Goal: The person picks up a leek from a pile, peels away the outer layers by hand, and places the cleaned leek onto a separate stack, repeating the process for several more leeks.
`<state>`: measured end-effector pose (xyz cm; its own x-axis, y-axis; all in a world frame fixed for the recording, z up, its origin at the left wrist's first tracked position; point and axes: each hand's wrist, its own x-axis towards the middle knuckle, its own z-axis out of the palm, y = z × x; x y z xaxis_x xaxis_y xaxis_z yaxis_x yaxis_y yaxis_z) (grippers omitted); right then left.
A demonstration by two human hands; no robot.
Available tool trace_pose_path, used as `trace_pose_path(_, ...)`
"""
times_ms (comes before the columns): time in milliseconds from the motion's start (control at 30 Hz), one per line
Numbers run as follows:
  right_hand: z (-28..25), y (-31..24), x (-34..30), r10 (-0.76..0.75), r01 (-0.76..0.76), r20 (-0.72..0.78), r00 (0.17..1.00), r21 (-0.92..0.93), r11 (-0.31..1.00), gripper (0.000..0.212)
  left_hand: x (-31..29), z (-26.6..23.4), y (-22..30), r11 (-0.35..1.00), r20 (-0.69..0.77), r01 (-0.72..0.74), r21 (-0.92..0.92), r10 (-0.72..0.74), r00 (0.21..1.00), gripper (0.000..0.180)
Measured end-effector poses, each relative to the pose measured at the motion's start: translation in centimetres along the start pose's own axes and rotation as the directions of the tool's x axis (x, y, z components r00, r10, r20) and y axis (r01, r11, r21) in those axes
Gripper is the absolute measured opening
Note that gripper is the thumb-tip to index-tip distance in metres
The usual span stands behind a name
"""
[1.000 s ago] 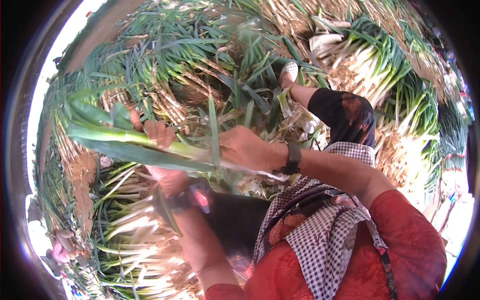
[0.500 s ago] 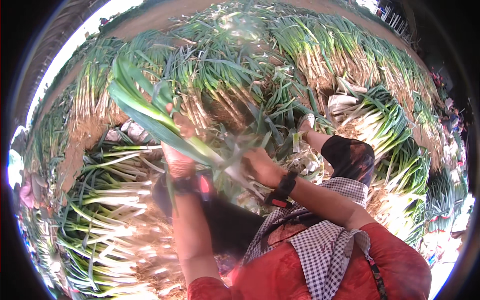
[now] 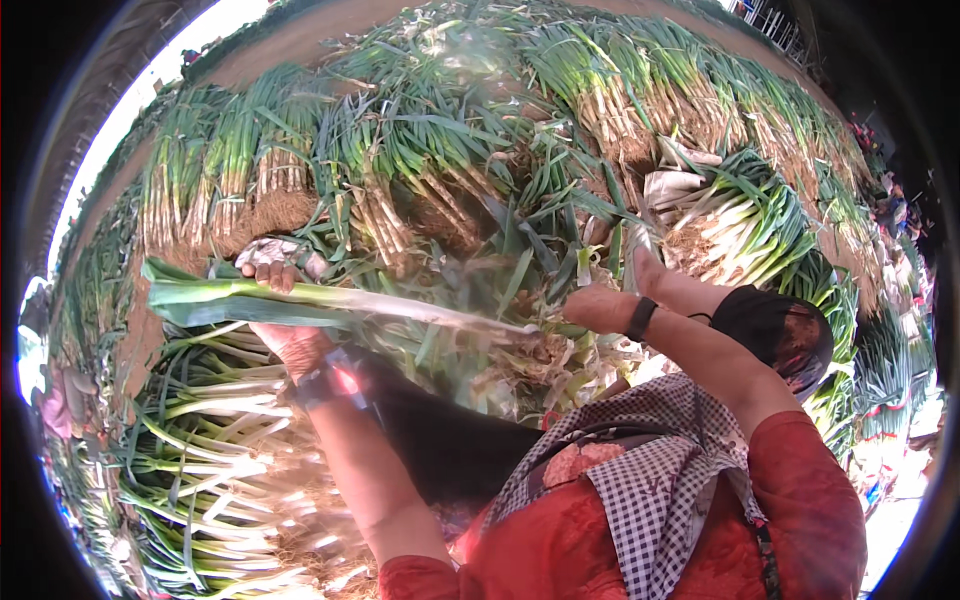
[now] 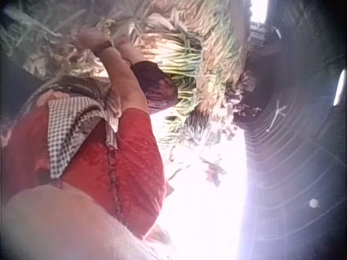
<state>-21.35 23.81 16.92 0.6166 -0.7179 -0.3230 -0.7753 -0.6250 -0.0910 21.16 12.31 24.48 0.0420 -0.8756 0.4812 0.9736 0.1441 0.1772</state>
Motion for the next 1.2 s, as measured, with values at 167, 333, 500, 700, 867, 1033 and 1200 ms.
trace_pose_path(167,-7.5,-4.6,4.7,0.203,0.299,-0.654,0.729,0.571,0.765,0.015,-0.6,2.1,-0.7,0.997,-0.114,-0.018,0.073,0.026,0.993,0.012)
trace_pose_path(333,-12.6,-9.1,5.8,0.042,0.303,-0.681,0.731,0.38,0.874,0.019,-0.6,5.6,-1.0,0.997,-0.17,0.004,0.072,0.008,0.985,0.014)
trace_pose_path(500,-12.1,-8.3,8.0,0.073,0.3,-0.586,0.807,0.514,0.804,0.021,-0.3,6.2,0.7,0.95,-0.133,0.206,-0.233,-0.242,0.961,0.02)
trace_pose_path(700,-10.1,-8.2,11.0,0.084,0.472,-0.648,0.757,0.63,0.616,0.014,0.8,0.5,4.1,0.96,-0.149,0.234,0.154,-0.212,0.966,0.03)
trace_pose_path(867,-9.1,-7.2,11.3,0.291,0.249,-0.177,0.94,0.94,-0.235,0.012,1.5,-2.6,6.3,0.971,-0.211,0.153,0.184,-0.113,0.971,0.026)
trace_pose_path(1033,-4.2,-4.0,10.8,0.151,0.294,-0.698,0.7,0.474,0.83,0.01,1.2,-3.2,7.5,0.938,-0.23,0.002,0.347,0.083,0.97,0.015)
trace_pose_path(1200,3.1,4.2,6.2,0.259,-0.289,0.355,0.898,0.033,0.957,0.02,0.8,-3.4,9.7,0.909,-0.377,-0.014,0.416,0.186,0.907,0.011)
